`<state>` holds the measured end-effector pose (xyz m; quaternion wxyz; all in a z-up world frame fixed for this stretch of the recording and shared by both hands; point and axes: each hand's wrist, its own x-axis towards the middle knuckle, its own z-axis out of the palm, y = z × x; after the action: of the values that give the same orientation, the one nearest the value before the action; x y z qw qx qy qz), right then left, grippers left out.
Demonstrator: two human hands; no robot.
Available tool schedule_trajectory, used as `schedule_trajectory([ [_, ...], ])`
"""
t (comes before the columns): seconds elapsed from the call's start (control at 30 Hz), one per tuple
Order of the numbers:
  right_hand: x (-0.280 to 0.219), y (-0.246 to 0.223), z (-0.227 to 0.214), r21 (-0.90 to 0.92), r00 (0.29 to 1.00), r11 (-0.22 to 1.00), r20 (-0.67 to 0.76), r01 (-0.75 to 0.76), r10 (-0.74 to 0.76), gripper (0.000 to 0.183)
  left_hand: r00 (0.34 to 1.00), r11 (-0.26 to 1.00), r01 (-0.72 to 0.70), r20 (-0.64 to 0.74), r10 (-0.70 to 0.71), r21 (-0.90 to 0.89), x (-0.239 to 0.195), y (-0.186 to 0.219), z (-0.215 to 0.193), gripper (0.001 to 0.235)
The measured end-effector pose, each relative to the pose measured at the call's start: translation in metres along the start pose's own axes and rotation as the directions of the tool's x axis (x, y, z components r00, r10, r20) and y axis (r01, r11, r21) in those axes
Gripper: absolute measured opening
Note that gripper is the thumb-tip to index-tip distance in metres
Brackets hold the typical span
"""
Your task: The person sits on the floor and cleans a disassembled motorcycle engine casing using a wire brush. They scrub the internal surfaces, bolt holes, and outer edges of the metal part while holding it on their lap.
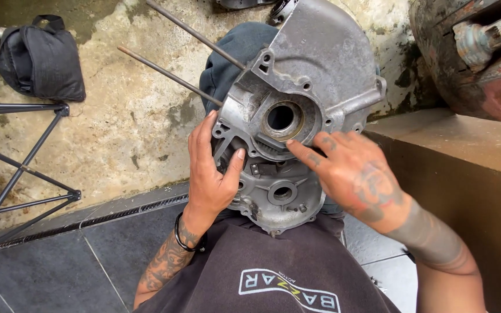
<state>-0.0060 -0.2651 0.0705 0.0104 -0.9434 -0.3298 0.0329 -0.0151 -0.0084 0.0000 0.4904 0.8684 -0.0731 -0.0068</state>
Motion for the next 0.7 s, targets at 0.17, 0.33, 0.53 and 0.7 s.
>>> schedule_trajectory([
  [0.17, -0.011, -0.005, 0.007, 0.279, 0.996, 0.958, -0.028, -0.07, 0.081, 0.045, 1.0, 1.0, -0.004, 0.003, 0.004, -0.001, 0.002, 0.0, 0.001, 0.062],
  [0.33, -0.027, 0.017, -0.02, 0.362, 0.981, 0.919, 0.168, -0.153, 0.097, 0.041, 1.0, 1.0, -0.025, 0.009, 0.025, -0.017, 0.001, -0.001, 0.002, 0.06],
  [0.53, -0.025, -0.02, -0.018, 0.69, 0.984, 0.704, 0.085, -0.169, 0.154, 0.046, 0.998, 0.977, -0.049, -0.048, 0.04, -0.206, -0.002, -0.004, 0.003, 0.06],
  [0.7, -0.017, -0.084, 0.027, 0.888, 0.923, 0.399, 0.069, -0.23, 0.378, 0.029, 0.984, 0.927, -0.135, -0.161, 0.082, -0.351, -0.011, -0.015, 0.003, 0.064],
])
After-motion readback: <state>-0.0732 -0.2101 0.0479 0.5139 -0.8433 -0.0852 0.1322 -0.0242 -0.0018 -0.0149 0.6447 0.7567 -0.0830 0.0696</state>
